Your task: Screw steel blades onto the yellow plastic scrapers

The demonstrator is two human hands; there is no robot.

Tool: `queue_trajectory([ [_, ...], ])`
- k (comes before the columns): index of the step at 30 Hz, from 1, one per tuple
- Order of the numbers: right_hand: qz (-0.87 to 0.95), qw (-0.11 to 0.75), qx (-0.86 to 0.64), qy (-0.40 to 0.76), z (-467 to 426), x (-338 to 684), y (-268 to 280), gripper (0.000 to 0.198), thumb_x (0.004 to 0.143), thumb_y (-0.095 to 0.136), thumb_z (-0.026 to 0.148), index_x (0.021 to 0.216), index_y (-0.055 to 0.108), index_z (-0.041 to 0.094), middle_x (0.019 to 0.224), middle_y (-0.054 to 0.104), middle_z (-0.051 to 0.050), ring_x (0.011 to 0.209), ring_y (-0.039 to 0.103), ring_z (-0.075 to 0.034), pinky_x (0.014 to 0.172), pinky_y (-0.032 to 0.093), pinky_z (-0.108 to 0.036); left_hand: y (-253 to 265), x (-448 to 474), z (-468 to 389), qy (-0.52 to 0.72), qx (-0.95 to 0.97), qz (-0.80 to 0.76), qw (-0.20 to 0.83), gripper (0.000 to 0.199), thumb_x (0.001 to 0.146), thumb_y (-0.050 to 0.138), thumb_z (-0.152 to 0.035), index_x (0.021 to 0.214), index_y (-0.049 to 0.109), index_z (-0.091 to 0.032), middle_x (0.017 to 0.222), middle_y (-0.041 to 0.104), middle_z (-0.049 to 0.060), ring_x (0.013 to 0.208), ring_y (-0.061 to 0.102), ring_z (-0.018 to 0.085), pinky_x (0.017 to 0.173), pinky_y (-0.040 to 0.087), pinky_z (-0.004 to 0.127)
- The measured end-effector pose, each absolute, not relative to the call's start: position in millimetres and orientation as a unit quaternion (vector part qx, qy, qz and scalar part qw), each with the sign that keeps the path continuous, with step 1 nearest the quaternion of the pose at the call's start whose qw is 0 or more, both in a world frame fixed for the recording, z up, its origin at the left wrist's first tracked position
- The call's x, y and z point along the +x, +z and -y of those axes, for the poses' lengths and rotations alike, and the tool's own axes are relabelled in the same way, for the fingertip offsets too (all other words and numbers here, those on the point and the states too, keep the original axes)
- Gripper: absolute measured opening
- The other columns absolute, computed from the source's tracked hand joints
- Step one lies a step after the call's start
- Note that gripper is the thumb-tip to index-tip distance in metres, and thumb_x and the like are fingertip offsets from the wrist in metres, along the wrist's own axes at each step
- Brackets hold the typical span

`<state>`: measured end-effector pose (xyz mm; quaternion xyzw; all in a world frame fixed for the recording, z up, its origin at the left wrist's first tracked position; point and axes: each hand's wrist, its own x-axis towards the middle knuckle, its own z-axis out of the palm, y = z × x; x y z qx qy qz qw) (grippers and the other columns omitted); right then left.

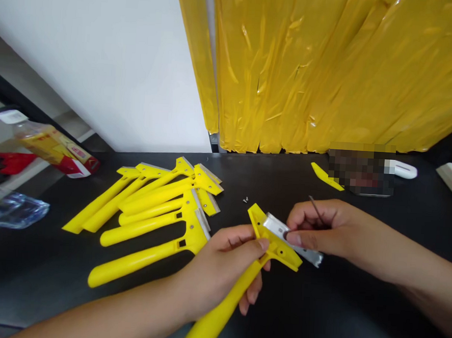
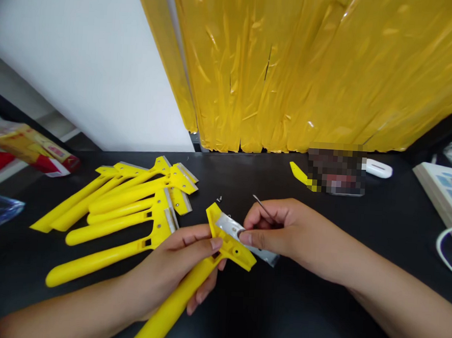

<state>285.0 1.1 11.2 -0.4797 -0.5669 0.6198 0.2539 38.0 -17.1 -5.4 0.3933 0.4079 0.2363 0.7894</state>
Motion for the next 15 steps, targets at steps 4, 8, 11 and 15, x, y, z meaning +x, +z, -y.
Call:
queue_trajectory([
  [4,0.584,0.281,-0.474,0.597,2.2,284.5,17.7,0.036,0.087,0.088,0.056,0.087,0.078,0.021,0.070,0.061,0.002,0.064,0.048,-0.011,0.059,0.037,-0.025,-4.8,39.4,17.8,0.235,0.394,-0.415,0.785,0.031,0.100,0.068,-0.047,0.090,0.067,-0.017,0.069,0.064,0.000,0.042,0.052,0.008,0.038,0.046,0.016],
  [8,0.584,0.314,-0.459,0.591,4.6,287.3,19.1,0.035,0.094,0.082,0.054,0.090,0.072,0.021,0.078,0.063,0.001,0.068,0.052,-0.012,0.061,0.044,-0.024,-3.5,39.5,18.0,0.235,0.399,-0.418,0.782,0.032,0.101,0.068,-0.047,0.088,0.067,-0.018,0.062,0.060,-0.002,0.042,0.051,0.009,0.039,0.046,0.016],
  [11,0.568,0.329,-0.457,0.600,5.0,287.7,15.9,0.037,0.098,0.077,0.056,0.091,0.067,0.022,0.075,0.059,0.002,0.064,0.050,-0.012,0.056,0.043,-0.024,-3.1,39.1,17.7,0.225,0.405,-0.421,0.780,0.033,0.103,0.065,-0.048,0.085,0.066,-0.019,0.051,0.054,-0.003,0.041,0.049,0.010,0.039,0.045,0.015],
  [15,0.581,0.363,-0.466,0.560,4.1,288.2,13.1,0.032,0.093,0.085,0.051,0.090,0.072,0.022,0.075,0.057,0.003,0.064,0.047,-0.011,0.057,0.042,-0.024,-3.2,39.6,17.3,0.223,0.403,-0.416,0.784,0.032,0.103,0.065,-0.046,0.085,0.066,-0.020,0.051,0.056,-0.003,0.039,0.049,0.010,0.038,0.045,0.016],
])
